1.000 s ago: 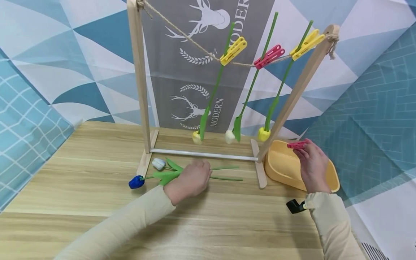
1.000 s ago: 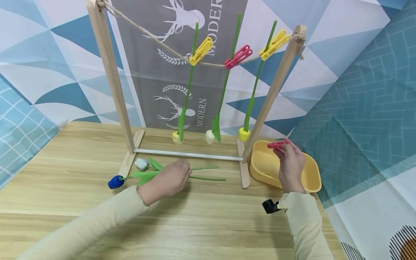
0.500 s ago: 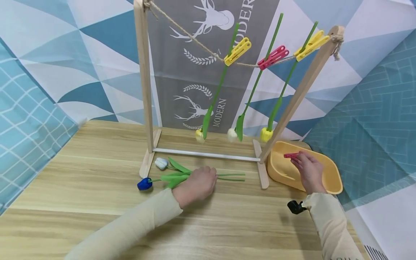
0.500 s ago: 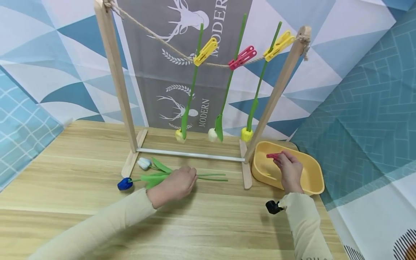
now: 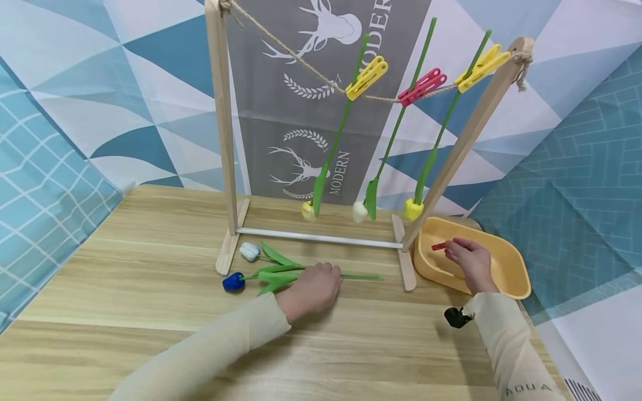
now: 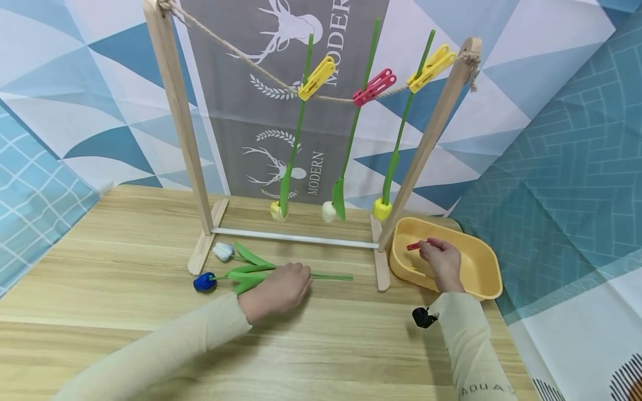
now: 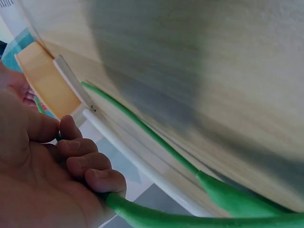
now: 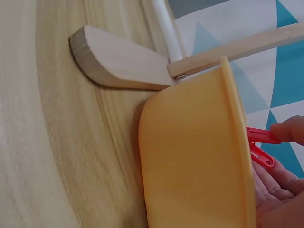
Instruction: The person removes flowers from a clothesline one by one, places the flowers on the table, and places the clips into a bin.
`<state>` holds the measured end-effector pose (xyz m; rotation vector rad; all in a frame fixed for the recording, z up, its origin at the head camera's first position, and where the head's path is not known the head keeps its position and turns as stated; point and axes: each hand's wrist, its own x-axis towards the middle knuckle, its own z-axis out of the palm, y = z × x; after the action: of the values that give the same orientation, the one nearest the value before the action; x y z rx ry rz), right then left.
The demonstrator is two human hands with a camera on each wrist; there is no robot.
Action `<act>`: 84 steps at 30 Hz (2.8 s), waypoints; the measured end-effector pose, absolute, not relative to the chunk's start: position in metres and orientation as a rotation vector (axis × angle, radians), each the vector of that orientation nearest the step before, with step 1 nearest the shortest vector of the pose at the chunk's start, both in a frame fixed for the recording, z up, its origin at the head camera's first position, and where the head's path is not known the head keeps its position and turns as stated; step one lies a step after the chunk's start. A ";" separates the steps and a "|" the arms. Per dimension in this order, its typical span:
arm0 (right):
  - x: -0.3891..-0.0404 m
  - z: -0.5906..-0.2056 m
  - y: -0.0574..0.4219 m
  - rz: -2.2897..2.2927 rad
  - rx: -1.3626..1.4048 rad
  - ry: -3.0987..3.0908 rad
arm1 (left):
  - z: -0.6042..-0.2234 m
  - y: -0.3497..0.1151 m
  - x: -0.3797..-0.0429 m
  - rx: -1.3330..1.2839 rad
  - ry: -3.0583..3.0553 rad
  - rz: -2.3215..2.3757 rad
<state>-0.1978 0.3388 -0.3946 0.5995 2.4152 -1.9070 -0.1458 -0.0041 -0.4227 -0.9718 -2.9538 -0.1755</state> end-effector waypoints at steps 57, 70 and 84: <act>-0.219 -0.407 0.373 -0.685 0.061 2.658 | -0.430 -0.010 -0.145 -0.918 -3.099 -0.134; -0.215 -0.403 0.368 -0.730 0.138 2.634 | -0.429 -0.015 -0.146 -0.908 -3.084 -0.128; -0.201 -0.384 0.343 -0.803 0.093 2.804 | -0.424 -0.032 -0.149 -0.861 -3.027 -0.263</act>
<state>-0.2009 0.3429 -0.3844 0.0925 2.8043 -0.8033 -0.1489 -0.0321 -0.4244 -0.8614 -3.0267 -0.2631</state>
